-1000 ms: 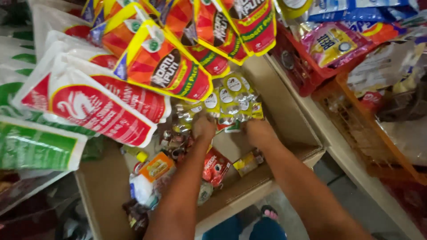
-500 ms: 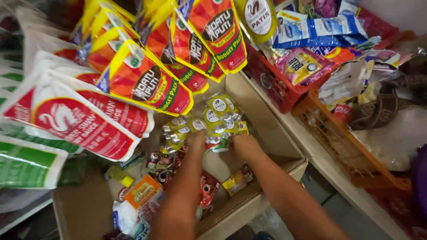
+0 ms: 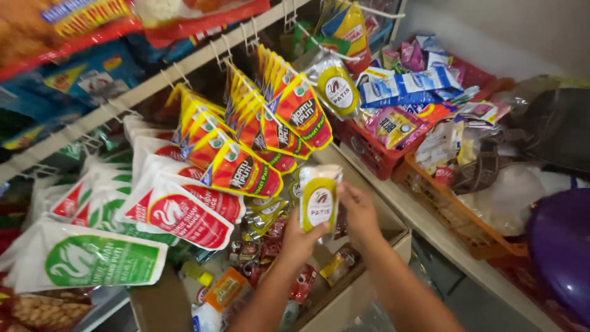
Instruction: Organizing and hanging various small packaged goods from a storage box onto display racks in a store.
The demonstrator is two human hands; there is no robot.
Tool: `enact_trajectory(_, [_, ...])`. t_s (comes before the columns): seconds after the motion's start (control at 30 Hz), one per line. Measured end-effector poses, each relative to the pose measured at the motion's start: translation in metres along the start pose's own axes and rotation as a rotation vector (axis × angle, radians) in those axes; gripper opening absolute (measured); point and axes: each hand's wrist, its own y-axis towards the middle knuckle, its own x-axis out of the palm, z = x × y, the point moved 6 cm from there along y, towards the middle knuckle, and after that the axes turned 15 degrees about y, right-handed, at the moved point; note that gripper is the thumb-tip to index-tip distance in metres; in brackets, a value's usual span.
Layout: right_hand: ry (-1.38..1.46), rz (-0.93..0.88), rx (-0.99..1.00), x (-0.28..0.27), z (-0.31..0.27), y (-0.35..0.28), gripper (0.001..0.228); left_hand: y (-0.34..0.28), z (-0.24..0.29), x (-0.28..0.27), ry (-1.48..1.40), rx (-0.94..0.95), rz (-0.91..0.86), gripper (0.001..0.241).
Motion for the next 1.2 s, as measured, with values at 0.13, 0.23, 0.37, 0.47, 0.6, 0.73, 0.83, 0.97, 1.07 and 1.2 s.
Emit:
enact_trajectory(0.13, [0.178, -0.003, -0.111, 0.057, -0.083, -0.016, 0.029, -0.018, 0.097, 0.029, 0.154, 0.292, -0.046, 0.053])
enact_trajectory(0.23, [0.213, -0.089, -0.171, 0.096, -0.136, -0.026, 0.025, -0.02, 0.153, 0.047, 0.212, 0.415, -0.049, 0.051])
enact_trajectory(0.37, [0.214, -0.128, -0.159, 0.14, -0.181, -0.036, 0.022, 0.007, 0.182, 0.065, 0.168, 0.399, 0.068, 0.046])
enact_trajectory(0.47, [0.004, -0.163, -0.306, 0.119, -0.192, -0.01, 0.02, 0.02, 0.191, 0.08, 0.126, 0.532, 0.175, 0.041])
enact_trajectory(0.6, [0.017, -0.168, -0.304, 0.111, -0.201, 0.02, 0.018, 0.033, 0.213, 0.093, 0.11, 0.562, 0.26, 0.036])
enact_trajectory(0.73, [-0.044, -0.186, -0.279, 0.095, -0.201, 0.045, 0.016, 0.053, 0.224, 0.094, 0.061, 0.562, 0.428, 0.028])
enact_trajectory(0.83, [-0.05, -0.216, -0.265, 0.095, -0.203, 0.062, 0.016, 0.063, 0.241, 0.094, 0.019, 0.652, 0.501, 0.025])
enact_trajectory(0.97, [-0.025, -0.276, -0.298, 0.098, -0.211, 0.082, 0.018, 0.086, 0.24, 0.103, 0.058, 0.631, 0.567, 0.018])
enact_trajectory(1.07, [-0.129, -0.24, -0.376, 0.094, -0.216, 0.099, 0.02, 0.099, 0.238, 0.111, -0.008, 0.685, 0.559, 0.016])
enact_trajectory(1.2, [-0.11, -0.258, -0.396, 0.094, -0.213, 0.119, 0.021, 0.108, 0.239, 0.115, 0.05, 0.747, 0.597, 0.014])
